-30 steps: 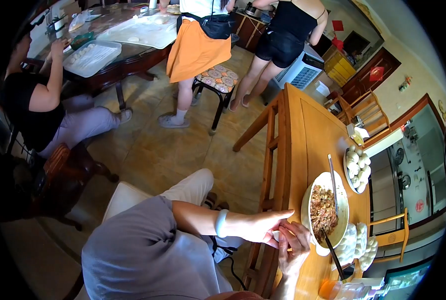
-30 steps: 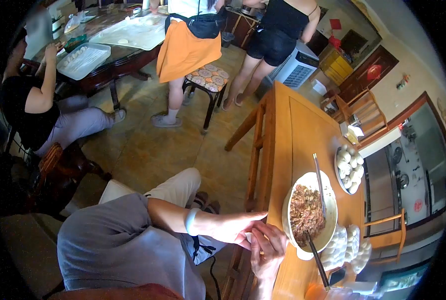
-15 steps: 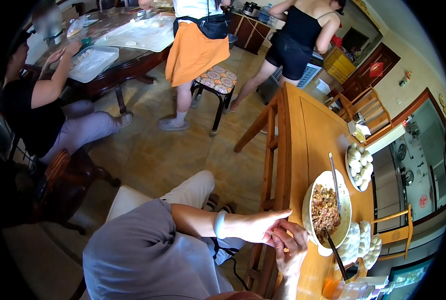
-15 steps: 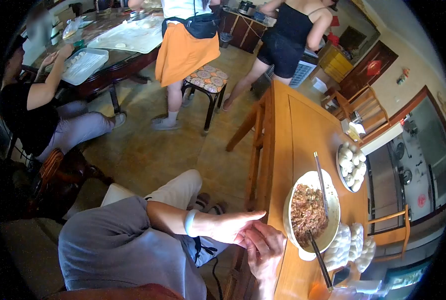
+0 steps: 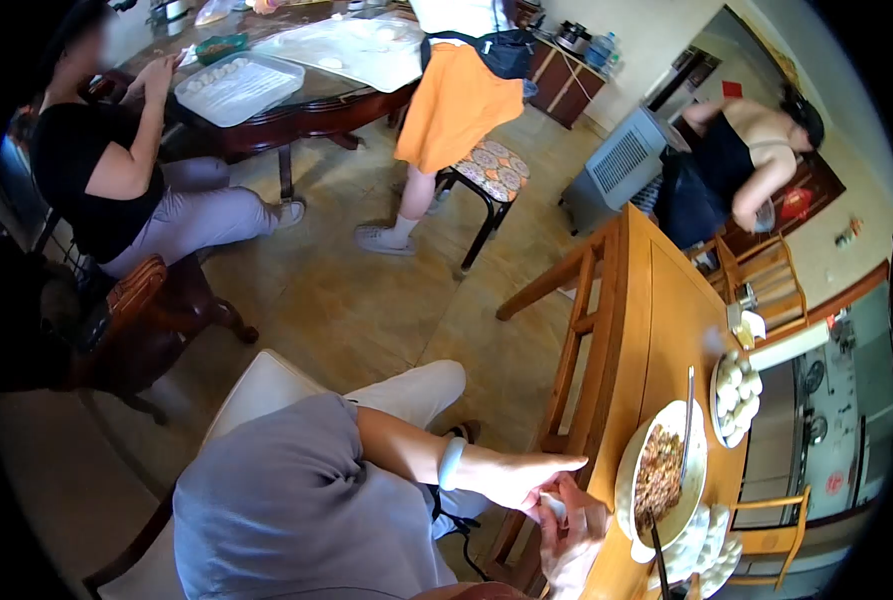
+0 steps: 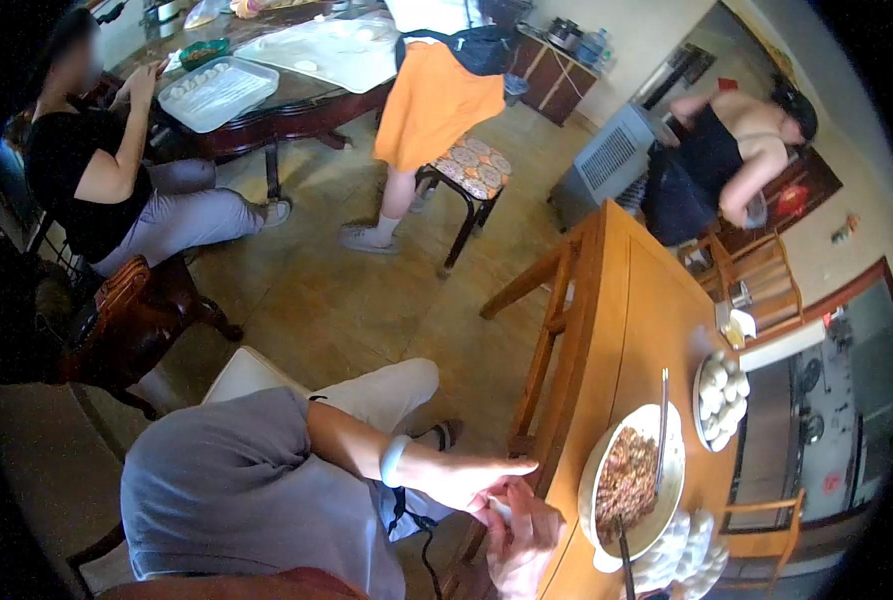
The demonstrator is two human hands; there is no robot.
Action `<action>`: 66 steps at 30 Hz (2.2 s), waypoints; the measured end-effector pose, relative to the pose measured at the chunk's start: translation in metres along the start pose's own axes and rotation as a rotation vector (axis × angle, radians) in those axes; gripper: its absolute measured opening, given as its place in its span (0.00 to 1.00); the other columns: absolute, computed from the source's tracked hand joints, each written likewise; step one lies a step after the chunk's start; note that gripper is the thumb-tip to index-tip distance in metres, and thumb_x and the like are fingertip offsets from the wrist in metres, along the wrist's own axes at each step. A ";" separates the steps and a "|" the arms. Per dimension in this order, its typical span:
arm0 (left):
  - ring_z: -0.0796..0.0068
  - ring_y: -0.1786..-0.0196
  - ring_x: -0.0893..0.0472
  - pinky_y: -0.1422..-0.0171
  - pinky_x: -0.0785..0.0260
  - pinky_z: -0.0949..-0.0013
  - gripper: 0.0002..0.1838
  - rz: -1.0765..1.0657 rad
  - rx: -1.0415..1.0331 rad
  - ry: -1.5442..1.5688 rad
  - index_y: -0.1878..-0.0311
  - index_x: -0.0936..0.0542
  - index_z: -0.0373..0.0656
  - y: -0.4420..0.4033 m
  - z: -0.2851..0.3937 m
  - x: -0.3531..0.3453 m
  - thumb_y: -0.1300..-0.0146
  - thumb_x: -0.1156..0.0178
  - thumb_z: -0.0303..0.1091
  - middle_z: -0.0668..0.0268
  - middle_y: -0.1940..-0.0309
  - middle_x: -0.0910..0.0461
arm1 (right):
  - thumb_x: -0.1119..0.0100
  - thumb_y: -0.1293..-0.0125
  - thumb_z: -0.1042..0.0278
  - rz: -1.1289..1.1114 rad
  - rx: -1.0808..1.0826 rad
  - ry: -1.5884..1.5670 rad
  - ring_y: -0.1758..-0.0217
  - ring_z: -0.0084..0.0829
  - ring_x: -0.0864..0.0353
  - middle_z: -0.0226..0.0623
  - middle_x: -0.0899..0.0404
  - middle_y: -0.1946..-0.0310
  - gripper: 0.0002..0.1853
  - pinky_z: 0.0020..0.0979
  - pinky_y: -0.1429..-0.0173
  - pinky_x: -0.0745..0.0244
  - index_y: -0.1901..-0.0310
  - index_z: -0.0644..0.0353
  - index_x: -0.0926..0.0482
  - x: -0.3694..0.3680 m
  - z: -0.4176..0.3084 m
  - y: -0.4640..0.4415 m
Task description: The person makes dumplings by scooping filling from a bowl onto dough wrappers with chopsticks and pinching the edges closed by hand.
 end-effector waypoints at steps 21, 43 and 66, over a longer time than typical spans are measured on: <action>0.49 0.45 0.28 0.43 0.34 0.48 0.40 0.202 0.147 0.064 0.37 0.47 0.48 0.064 0.176 0.036 0.41 0.59 0.70 0.59 0.38 0.41 | 0.42 0.43 0.78 -0.110 -0.662 -0.977 0.57 0.31 0.23 0.41 0.22 0.60 0.14 0.30 0.51 0.29 0.54 0.65 0.25 -0.059 0.020 -0.166; 0.57 0.47 0.26 0.46 0.30 0.53 0.33 1.270 -1.498 0.502 0.37 0.44 0.38 0.448 0.123 -0.041 0.33 0.62 0.57 0.49 0.46 0.30 | 0.48 0.38 0.77 -0.962 -0.331 -1.597 0.53 0.31 0.24 0.41 0.26 0.52 0.19 0.30 0.49 0.28 0.45 0.63 0.36 -0.093 -0.223 -0.526; 0.61 0.41 0.31 0.39 0.37 0.56 0.31 1.480 -2.056 1.358 0.41 0.35 0.41 0.442 0.241 -0.006 0.36 0.54 0.57 0.55 0.43 0.31 | 0.40 0.52 0.65 -0.373 0.287 -0.686 0.62 0.40 0.20 0.43 0.19 0.67 0.16 0.34 0.54 0.27 0.61 0.62 0.24 -0.535 -0.417 -1.007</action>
Point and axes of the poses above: each hand's wrist, its own y-axis away from the middle knuckle, its own x-axis out of the back of the hand, z = x × y, the point moved 1 cm from there along -y, towards the middle knuckle
